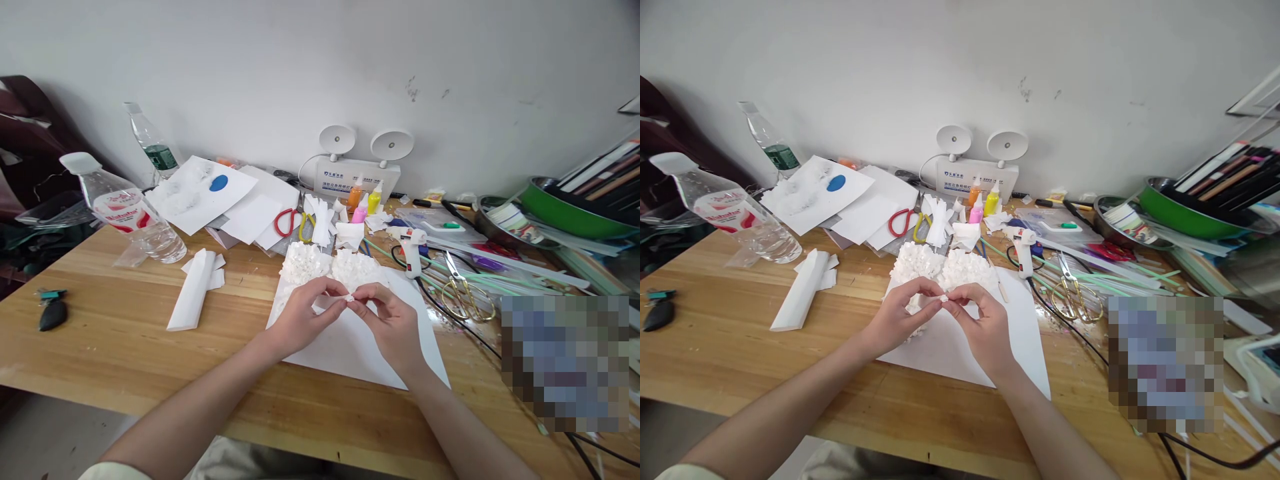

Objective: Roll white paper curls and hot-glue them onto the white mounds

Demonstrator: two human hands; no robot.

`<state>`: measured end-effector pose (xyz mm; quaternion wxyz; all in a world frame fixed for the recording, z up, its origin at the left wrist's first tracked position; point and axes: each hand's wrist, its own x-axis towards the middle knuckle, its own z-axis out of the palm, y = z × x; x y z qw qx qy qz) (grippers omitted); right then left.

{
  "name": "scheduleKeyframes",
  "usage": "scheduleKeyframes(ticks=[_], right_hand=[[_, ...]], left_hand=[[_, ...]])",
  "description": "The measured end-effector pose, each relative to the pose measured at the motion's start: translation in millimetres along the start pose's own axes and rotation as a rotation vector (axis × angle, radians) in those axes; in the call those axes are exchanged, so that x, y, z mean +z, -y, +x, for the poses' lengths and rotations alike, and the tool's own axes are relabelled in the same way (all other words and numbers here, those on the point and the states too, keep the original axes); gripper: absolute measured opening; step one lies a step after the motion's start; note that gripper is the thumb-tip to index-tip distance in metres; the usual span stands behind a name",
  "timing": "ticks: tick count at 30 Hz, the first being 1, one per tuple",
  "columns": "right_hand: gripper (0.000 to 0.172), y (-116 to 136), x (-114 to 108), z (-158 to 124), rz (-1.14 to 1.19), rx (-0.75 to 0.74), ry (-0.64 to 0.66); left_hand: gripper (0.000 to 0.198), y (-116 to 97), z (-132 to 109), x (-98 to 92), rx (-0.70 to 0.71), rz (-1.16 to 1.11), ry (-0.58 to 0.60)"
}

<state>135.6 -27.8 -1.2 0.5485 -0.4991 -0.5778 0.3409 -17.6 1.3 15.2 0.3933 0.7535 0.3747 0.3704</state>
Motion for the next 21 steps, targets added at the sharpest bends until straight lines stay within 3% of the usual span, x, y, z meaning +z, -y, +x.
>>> scheduleKeyframes(ticks=[5,9,21], right_hand=[[0.004,0.6,-0.4,-1.0,-0.033,-0.046,-0.012],[0.006,0.6,-1.2,-0.3,-0.007,-0.002,0.044],[0.006,1.1,-1.9,0.3,0.061,0.103,0.115]], left_hand=[[0.013,0.3,-0.5,-0.1,-0.013,0.005,-0.001],[0.020,-1.2,-0.8,-1.6,-0.002,0.024,-0.004],[0.014,-3.6,1.1,-4.1,0.000,0.012,-0.010]])
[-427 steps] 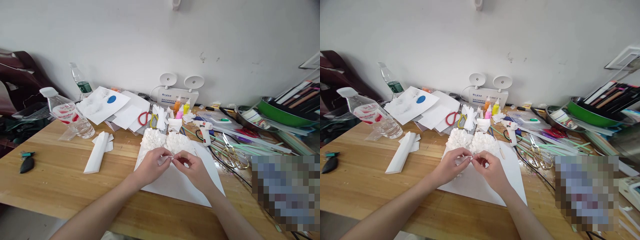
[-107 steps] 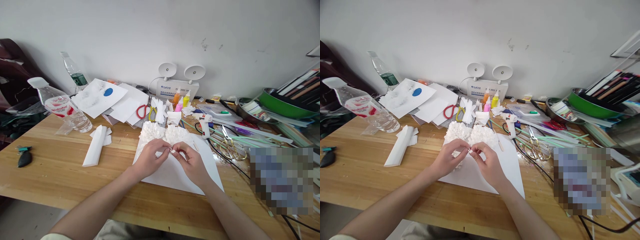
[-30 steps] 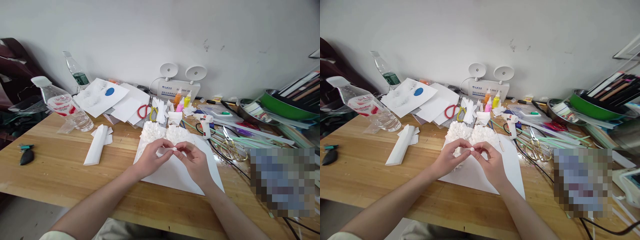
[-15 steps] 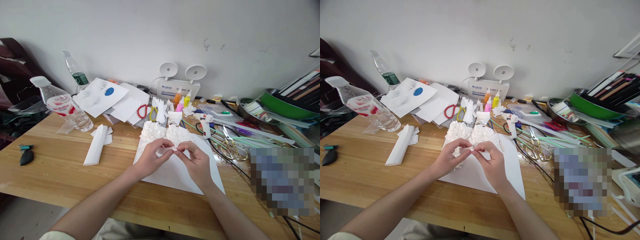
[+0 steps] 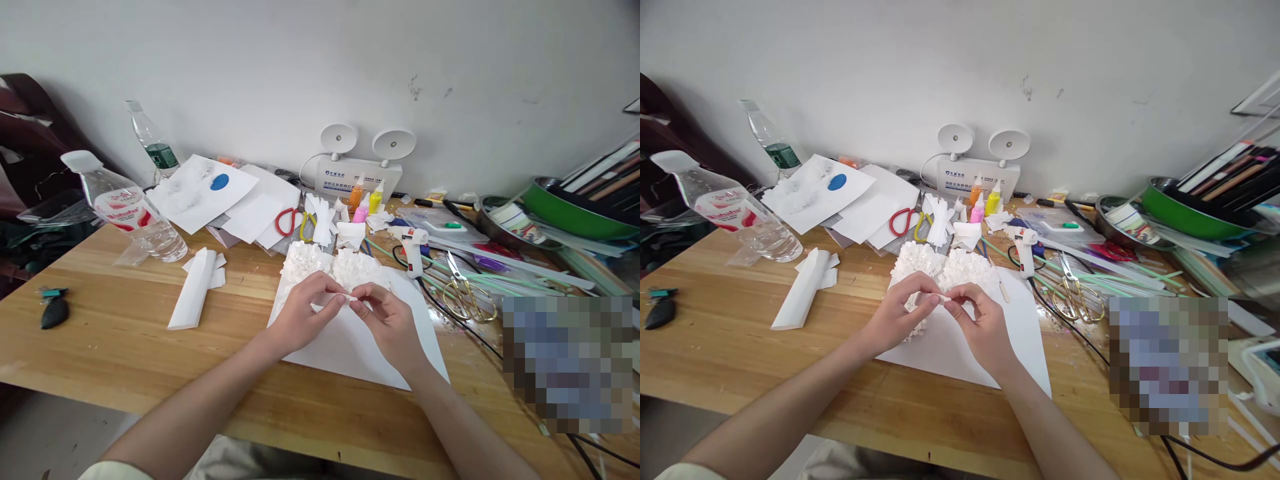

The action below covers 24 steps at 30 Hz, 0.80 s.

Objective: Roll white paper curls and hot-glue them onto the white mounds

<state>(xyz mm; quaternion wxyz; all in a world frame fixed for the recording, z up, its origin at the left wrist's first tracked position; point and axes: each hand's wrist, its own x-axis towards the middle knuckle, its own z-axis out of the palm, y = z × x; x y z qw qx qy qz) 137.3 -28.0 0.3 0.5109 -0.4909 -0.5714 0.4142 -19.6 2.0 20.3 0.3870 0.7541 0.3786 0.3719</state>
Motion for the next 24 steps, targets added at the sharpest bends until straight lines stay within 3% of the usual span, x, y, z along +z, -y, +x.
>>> scheduleKeyframes(ticks=[8,24], right_hand=[[0.008,3.6,0.0,1.5,0.065,0.040,0.125],[0.008,0.7,4.1,0.5,0.107,0.059,0.035]], left_hand=[[0.014,-2.4,0.6,2.3,-0.075,-0.076,0.028],[0.017,1.5,-1.0,6.5,-0.059,-0.013,-0.006]])
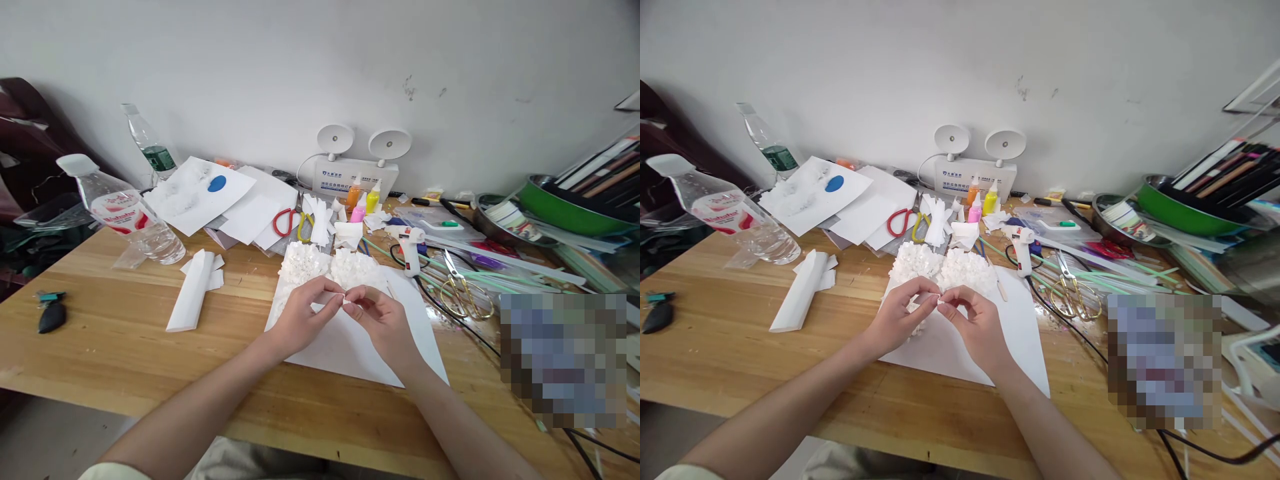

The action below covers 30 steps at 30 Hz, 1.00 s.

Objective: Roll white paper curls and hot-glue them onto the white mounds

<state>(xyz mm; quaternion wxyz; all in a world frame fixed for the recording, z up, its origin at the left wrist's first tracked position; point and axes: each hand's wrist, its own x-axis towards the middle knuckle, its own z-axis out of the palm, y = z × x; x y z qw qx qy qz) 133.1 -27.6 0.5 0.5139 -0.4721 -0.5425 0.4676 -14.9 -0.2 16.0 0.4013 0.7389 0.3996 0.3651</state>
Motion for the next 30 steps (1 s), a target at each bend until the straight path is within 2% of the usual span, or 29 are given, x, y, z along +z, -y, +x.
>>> scheduleKeyframes(ticks=[7,16,22,26,30], right_hand=[[0.009,0.7,-0.1,0.5,-0.051,-0.046,0.002],[0.010,-4.1,1.4,-1.1,-0.083,-0.020,-0.149],[0.012,-4.5,1.1,0.5,-0.063,-0.014,-0.170],[0.014,-5.5,-0.2,1.6,-0.055,-0.011,-0.167],[0.016,-7.0,-1.2,2.1,-0.098,0.016,-0.107]], left_hand=[[0.014,1.5,-1.2,-1.3,0.035,0.014,0.005],[0.015,2.0,-1.1,-0.8,0.063,0.026,0.016],[0.017,1.2,-1.5,-1.1,0.091,0.047,0.023],[0.019,2.9,-2.3,-0.6,0.178,0.112,0.021],[0.031,8.8,-4.6,1.1,0.317,0.214,-0.012]])
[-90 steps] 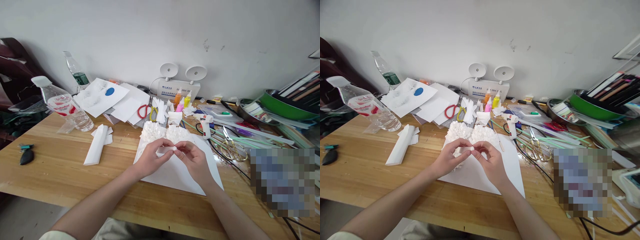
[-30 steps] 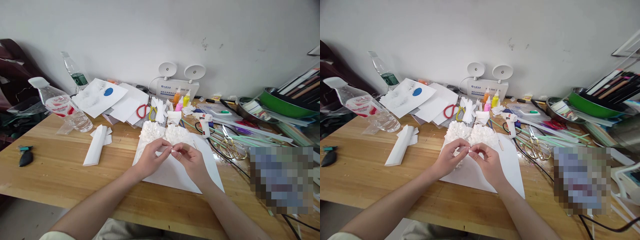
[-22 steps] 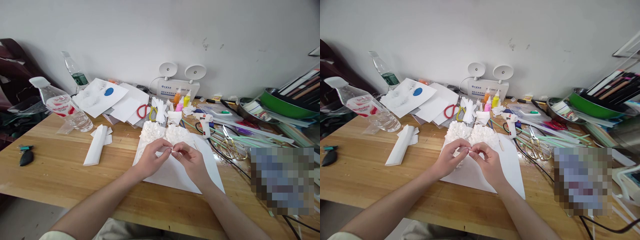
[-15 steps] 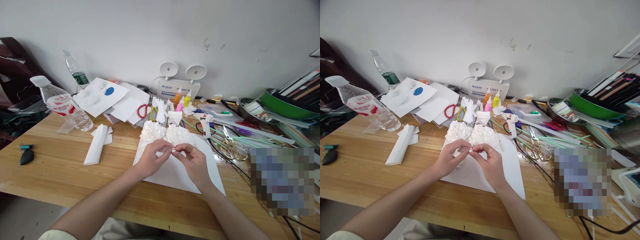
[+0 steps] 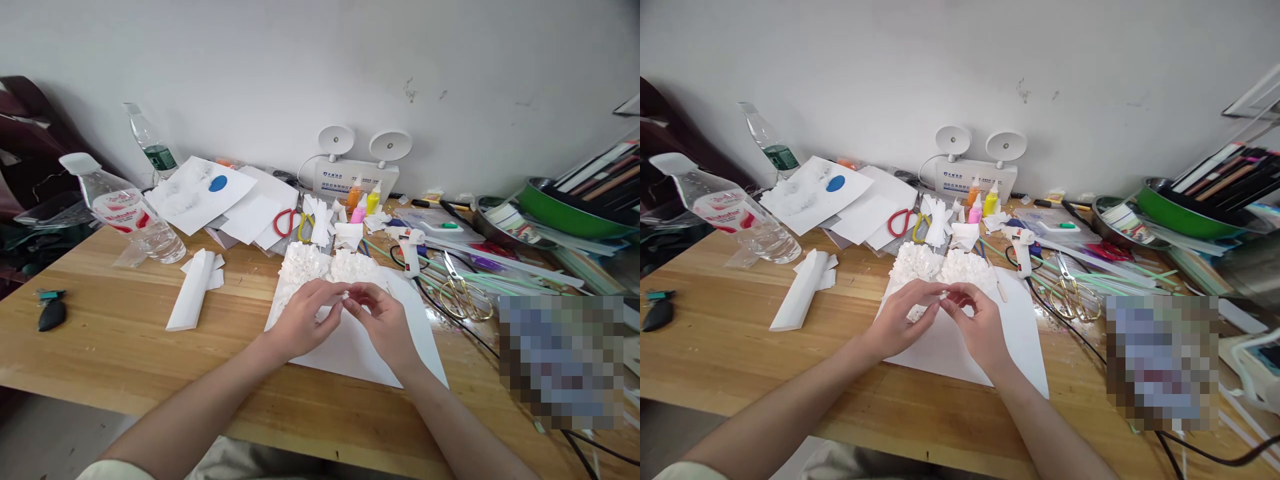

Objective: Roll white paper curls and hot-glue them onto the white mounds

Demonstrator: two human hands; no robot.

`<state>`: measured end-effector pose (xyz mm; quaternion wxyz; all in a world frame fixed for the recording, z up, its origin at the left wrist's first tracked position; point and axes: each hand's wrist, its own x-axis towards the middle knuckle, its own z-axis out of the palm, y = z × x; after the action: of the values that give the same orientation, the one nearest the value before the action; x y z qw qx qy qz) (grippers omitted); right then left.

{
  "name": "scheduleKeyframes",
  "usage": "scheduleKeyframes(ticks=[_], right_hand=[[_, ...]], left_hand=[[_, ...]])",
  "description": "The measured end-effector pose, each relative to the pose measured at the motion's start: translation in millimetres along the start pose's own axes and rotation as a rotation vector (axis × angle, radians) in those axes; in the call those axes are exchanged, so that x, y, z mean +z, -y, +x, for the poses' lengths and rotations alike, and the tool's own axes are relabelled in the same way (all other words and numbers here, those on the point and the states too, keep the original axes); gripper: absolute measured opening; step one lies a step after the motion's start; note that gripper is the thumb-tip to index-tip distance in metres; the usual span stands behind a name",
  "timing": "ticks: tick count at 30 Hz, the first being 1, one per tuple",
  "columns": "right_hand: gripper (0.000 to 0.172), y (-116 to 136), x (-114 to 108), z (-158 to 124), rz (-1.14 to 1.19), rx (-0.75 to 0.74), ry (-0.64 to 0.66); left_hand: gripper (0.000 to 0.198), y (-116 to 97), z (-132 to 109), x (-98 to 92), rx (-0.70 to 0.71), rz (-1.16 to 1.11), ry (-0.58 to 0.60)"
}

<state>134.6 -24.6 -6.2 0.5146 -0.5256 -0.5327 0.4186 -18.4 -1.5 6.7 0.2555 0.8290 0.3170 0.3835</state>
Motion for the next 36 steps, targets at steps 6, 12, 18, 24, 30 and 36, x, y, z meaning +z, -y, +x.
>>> scheduleKeyframes(ticks=[6,12,18,24,30,36], right_hand=[[0.009,1,1,-2,-0.130,-0.126,-0.089],[0.009,3,0,-1,-0.025,-0.040,0.083],[0.009,1,-2,-1,0.032,-0.013,0.173],[0.008,4,-1,-1,0.028,-0.020,0.164],[0.010,7,0,-2,-0.014,-0.031,0.102],[0.012,1,0,-2,-0.010,-0.020,-0.042]], left_hand=[[0.034,1,-1,1.1,-0.114,-0.003,-0.006],[0.016,-4,7,-3.6,-0.316,-0.055,0.045],[0.015,-4,8,-4.5,-0.334,-0.061,0.031],[0.014,-4,7,-4.6,-0.295,-0.069,0.031],[0.014,1,4,-2.7,-0.145,-0.005,0.003],[0.015,0,3,-2.2,-0.084,-0.025,-0.006]])
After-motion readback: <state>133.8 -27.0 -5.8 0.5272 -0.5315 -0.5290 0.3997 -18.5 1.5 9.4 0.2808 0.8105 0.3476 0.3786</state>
